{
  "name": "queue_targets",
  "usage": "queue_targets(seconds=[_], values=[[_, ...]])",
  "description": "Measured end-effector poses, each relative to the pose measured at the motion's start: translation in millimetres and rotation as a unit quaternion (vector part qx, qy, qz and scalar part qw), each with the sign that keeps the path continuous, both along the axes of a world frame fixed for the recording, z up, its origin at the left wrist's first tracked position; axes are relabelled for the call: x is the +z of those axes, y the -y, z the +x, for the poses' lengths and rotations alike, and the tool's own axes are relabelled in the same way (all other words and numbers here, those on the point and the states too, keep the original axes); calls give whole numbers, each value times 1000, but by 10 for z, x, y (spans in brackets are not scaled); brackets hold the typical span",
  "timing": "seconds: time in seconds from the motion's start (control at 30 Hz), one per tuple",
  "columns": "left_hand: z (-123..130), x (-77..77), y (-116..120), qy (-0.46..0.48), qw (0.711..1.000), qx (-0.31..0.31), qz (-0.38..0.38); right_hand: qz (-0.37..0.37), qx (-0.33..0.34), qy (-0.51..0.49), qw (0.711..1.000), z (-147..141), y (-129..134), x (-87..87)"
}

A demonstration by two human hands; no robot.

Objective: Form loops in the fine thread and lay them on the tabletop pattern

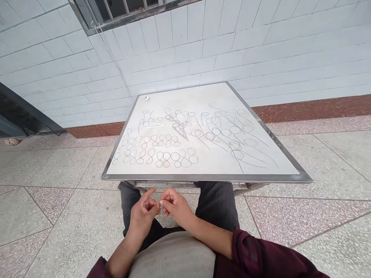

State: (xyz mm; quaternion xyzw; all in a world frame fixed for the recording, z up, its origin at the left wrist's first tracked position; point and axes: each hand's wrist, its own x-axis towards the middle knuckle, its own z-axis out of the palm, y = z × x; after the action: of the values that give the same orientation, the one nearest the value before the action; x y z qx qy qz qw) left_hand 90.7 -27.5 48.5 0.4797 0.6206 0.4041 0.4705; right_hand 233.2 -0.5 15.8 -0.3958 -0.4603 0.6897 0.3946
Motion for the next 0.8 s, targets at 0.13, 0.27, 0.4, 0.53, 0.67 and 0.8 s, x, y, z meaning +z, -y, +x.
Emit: queue_targets(seconds=[0.13, 0.27, 0.4, 0.53, 0.67, 0.8], values=[[-44, -58, 10, -42, 999, -20, 14, 22, 56, 38, 997, 62, -53, 15], [-29, -14, 13, -88, 995, -28, 23, 18, 53, 72, 996, 116, -80, 102], [-12, -13, 19, -61, 998, -23, 12, -3, 12, 60, 998, 66, -46, 98], [-25, -33, 6, 19, 1000, -8, -16, -2, -9, 69, 998, 22, -27, 75], [-56, 37, 4, 123, 990, 26, -57, 70, 15, 125, 990, 87, -44, 139], [-79, 123, 7, 143, 986, 47, -68, 95, 11, 144, 985, 170, -68, 187]])
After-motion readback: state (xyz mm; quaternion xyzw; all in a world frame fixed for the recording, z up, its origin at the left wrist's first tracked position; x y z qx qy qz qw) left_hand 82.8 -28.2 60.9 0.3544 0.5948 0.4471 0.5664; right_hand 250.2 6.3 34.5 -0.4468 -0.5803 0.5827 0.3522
